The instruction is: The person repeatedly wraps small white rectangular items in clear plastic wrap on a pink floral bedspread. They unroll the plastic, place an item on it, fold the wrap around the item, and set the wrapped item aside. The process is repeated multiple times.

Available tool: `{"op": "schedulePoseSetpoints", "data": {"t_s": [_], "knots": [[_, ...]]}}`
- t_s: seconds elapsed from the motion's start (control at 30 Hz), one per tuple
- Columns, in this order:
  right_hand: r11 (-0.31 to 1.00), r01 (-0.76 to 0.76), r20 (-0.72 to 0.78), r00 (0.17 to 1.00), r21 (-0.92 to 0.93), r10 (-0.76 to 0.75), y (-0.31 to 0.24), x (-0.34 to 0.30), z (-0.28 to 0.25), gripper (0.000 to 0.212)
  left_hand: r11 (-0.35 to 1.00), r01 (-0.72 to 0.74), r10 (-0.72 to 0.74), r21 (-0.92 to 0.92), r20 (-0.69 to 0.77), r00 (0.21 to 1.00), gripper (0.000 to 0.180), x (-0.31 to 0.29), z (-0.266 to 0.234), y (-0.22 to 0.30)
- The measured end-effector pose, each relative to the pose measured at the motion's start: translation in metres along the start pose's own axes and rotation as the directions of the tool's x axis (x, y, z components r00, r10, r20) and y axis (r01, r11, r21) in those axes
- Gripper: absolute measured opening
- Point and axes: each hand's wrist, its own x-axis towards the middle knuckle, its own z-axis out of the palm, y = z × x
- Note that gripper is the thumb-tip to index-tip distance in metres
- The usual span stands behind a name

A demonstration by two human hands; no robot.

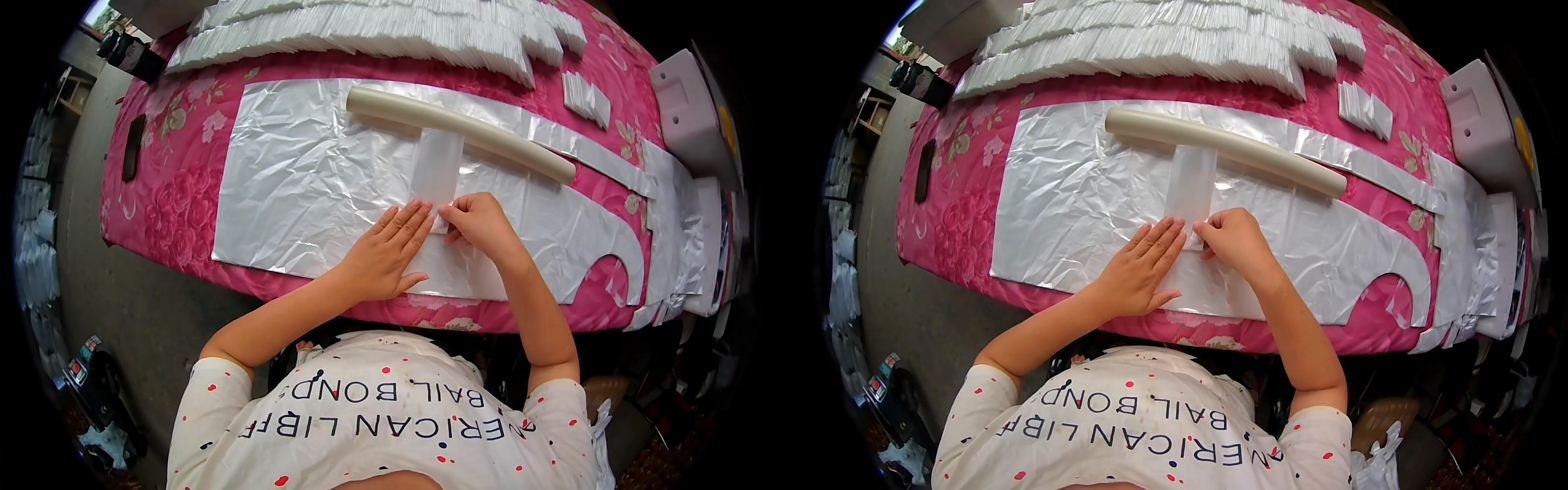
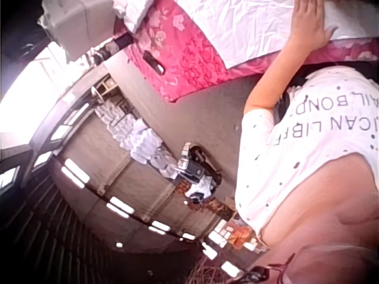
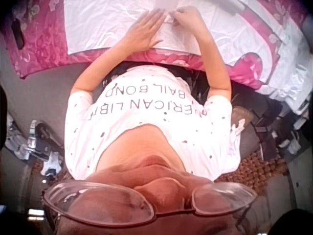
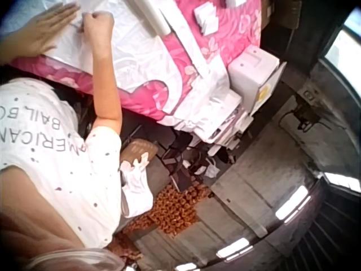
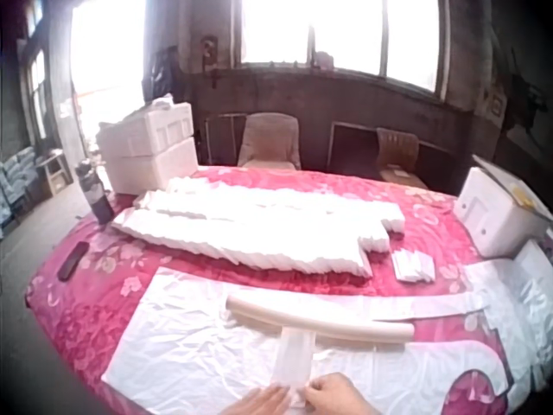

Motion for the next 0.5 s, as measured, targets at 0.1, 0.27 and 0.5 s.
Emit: {"op": "schedulePoseSetpoints", "data": {"t_s": [0.1, 0.27, 0.5], "knots": [[0.998, -0.021, 0.000, 1.000, -0.065, 0.021, -0.001, -0.003, 0.002, 0.027, 0.995, 0.079, -0.081, 0.064, 0.034, 0.996, 0.073, 0.000, 0.008, -0.002], [0.592, 0.413, -0.199, 0.679, -0.692, -0.706, 0.019, -0.013, 0.020, 0.059, 0.996, 0.056, -0.053, 0.073, -0.041, 0.998, 0.065, 0.004, 0.006, -0.009], [0.291, 0.721, 0.209, 0.517, -0.629, -0.830, 0.022, 0.011, -0.012, 0.044, 0.998, 0.064, -0.065, -0.012, -0.232, 0.971, 0.052, 0.022, 0.004, -0.015]]}}
